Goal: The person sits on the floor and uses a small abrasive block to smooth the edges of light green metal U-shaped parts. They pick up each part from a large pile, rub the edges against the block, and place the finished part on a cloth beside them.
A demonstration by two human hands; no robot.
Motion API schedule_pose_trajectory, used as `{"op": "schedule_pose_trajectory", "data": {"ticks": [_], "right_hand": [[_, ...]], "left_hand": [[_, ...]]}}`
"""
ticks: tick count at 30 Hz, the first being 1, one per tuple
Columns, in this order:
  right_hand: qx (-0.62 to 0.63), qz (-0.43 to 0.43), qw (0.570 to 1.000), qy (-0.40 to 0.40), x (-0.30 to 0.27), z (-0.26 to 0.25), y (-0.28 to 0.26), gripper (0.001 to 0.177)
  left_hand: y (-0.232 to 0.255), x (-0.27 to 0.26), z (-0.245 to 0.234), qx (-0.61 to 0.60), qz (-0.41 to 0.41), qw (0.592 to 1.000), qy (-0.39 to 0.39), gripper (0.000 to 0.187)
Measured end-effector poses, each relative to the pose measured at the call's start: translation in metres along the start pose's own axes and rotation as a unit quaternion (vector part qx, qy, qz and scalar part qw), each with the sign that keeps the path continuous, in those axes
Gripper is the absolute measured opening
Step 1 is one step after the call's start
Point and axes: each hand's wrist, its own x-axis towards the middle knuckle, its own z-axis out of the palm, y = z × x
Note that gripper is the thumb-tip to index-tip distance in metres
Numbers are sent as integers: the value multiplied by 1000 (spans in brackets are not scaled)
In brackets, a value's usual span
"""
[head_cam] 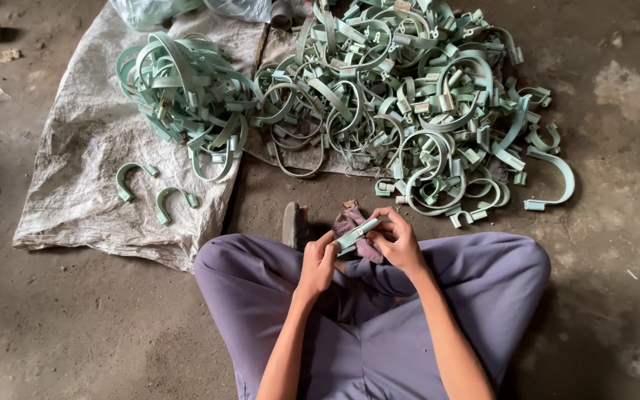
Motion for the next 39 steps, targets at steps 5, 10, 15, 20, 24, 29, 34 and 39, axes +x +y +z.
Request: {"op": "schedule_pose_trajectory", "data": {"ticks": [5,10,15,20,24,29,34,39], "right_hand": [[7,-13,1000,12,-3,3,-17,28],[2,-36,999,23,-5,6,-17,28],[-10,-82,995,64,-6,4,-12,30],[-41,-113,991,64,-15,9,-28,27],[-136,-181,968,110,-19,13,-42,26],[-185,-358,894,194,-17,16,-27,26],[-215,-482,817,233,-22,27,-48,22],[-100,-421,845,313,-37,33,-25,33]], "left_hand": [[-9,0,3,7,28,999,19,28],[10,1,-1,57,69,995,47,26],[33,3,-3,45,103,993,36,23],[35,4,3,93,143,976,134,27],[31,8,1,68,135,963,223,20],[23,8,-2,-40,65,949,307,26],[13,8,0,-113,-23,945,306,45],[-5,7,5,-142,30,966,213,51]]}}
